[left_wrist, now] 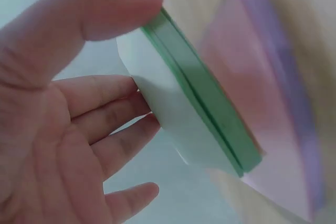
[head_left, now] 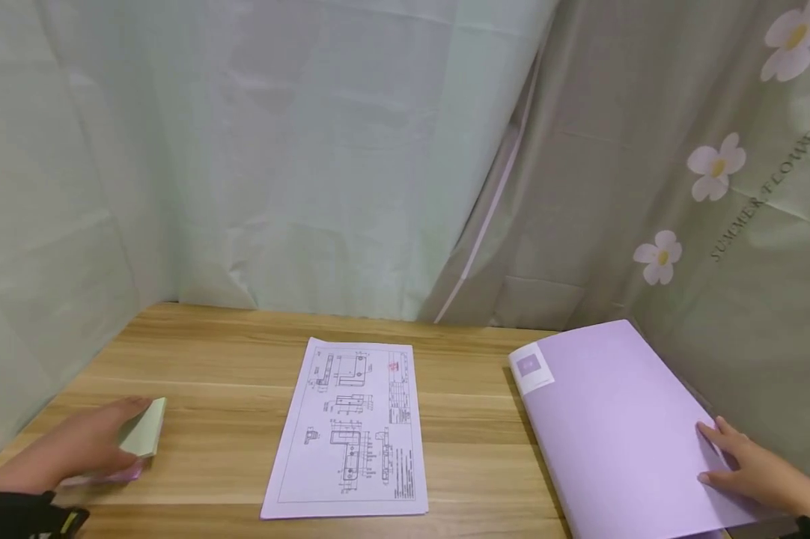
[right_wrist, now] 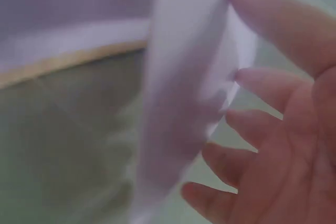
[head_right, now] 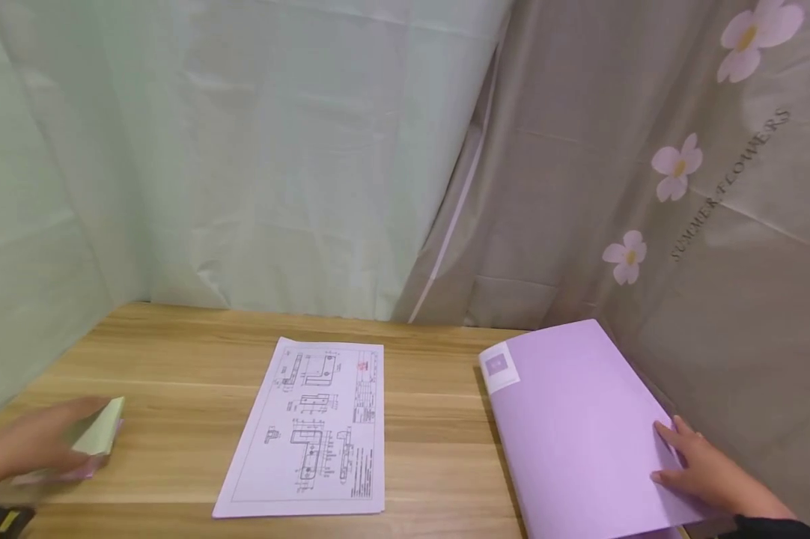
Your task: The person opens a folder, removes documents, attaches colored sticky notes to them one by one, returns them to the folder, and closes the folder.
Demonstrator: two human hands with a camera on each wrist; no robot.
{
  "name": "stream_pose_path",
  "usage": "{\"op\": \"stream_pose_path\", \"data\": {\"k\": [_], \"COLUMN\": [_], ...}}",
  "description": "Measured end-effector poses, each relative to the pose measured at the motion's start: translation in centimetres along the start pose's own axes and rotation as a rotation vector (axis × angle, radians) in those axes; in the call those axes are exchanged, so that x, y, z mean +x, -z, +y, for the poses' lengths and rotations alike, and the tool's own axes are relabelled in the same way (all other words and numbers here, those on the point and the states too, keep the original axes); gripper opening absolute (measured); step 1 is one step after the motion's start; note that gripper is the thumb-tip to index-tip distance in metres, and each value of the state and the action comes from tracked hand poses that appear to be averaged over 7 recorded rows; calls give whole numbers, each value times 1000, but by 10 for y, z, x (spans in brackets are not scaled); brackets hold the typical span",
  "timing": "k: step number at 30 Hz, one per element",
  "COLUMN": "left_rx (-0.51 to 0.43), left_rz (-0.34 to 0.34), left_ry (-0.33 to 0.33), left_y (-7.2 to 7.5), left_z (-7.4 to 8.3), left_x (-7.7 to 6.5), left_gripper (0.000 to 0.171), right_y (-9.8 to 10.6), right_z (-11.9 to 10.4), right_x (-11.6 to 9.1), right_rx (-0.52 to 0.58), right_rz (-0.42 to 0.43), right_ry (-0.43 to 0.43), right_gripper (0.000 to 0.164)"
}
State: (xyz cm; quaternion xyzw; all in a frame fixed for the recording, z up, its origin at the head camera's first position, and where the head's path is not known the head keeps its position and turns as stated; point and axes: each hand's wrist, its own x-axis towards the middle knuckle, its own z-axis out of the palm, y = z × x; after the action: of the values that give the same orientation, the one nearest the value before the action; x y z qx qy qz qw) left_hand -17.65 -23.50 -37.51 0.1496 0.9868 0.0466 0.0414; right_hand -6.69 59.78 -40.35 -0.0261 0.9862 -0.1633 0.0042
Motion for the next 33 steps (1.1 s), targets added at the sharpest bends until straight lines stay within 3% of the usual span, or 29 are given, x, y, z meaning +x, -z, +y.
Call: {"op": "stream_pose_path", "data": {"k": [7,13,21,28,33], "left_rx": [15,-12,-35,-118,-138], "left_rz": [58,61,80,25,12], "left_ry": [-108,-198,-337,-419,-468], "left_y": [13,25,31,29,27], "left_z": [34,75,131,171,188], "left_x": [11,28,47,62,66], "left_gripper": [88,84,77,78,76], "right_y": [-36,-58,-69,-79,-86], "right_z": [-7,-20,-50,-43,-44], "right_x": [1,10,31,32,37], "right_rx": [-32,10,20,177,123], "right_rz": [-43,-21,-65,-153,-131], "right_ry": [27,179,250,289,298], "right_gripper": [65,58,50,52,51]}}
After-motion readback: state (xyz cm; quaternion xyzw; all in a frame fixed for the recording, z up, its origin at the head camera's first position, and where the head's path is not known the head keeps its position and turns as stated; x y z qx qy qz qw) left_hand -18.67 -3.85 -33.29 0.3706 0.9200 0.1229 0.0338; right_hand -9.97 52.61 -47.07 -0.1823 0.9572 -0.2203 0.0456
